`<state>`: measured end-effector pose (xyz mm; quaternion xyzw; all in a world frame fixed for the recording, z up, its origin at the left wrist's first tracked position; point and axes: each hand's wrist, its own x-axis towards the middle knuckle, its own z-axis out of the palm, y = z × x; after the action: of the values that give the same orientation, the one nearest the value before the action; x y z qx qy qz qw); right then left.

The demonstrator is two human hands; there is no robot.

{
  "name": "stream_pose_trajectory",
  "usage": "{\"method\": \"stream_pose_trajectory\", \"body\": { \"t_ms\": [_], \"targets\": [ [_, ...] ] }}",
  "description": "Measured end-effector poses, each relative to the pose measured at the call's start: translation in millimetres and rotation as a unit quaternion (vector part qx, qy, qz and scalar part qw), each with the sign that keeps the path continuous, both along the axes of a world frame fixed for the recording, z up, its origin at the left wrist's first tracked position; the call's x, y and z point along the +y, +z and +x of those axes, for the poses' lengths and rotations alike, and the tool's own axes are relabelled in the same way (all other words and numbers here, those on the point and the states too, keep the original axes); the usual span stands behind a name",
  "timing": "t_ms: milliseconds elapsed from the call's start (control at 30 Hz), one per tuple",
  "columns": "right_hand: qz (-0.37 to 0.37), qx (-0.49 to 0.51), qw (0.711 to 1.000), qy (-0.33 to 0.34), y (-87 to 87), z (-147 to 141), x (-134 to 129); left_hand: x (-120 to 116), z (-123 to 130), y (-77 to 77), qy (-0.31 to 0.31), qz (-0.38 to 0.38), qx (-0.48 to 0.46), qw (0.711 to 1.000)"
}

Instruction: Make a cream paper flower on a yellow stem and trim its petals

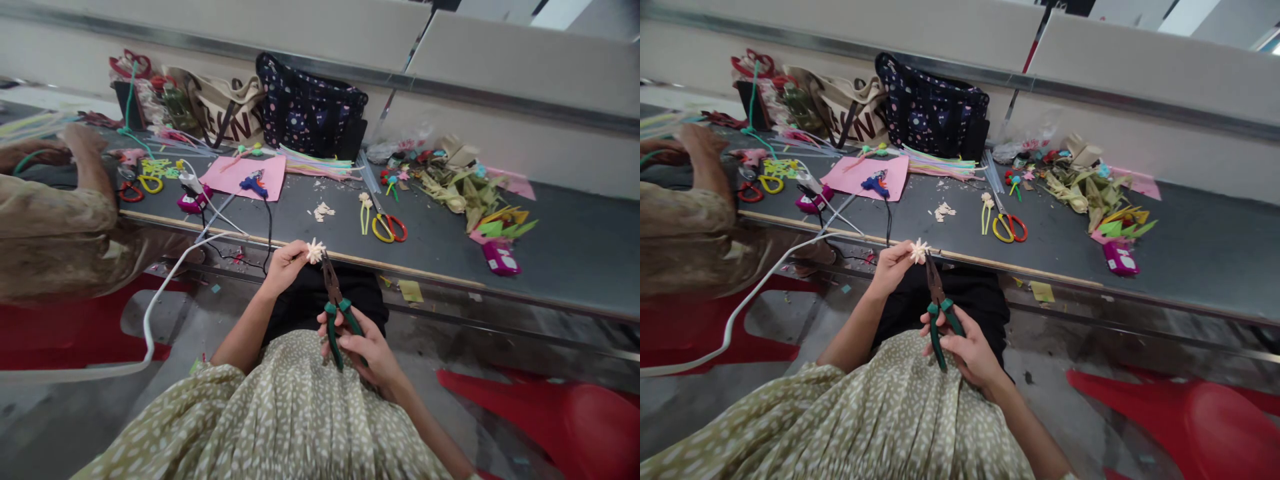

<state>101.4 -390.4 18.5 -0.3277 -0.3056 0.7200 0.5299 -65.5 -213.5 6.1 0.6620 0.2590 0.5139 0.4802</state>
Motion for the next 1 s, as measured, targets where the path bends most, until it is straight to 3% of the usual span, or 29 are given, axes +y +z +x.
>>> {"method": "stream_pose_trajectory", "body": {
  "t_ms": [267, 633, 1000],
  "targets": [
    [0.002, 0.052, 0.998, 0.035, 5.9, 4.5, 0.0, 4.3, 2.6, -6.9, -0.022, -0.031, -0.054, 0.998],
    [-0.009, 0.069, 0.996, 0.047, 5.0, 4.5, 1.6, 2.2, 1.2, -0.7, -0.013, 0.002, -0.041, 0.999],
    [-0.013, 0.080, 0.996, 0.048, 6.1, 4.3, 0.8, 1.7, 1.4, 2.6, -0.026, -0.012, -0.059, 0.998]
  ]
}}
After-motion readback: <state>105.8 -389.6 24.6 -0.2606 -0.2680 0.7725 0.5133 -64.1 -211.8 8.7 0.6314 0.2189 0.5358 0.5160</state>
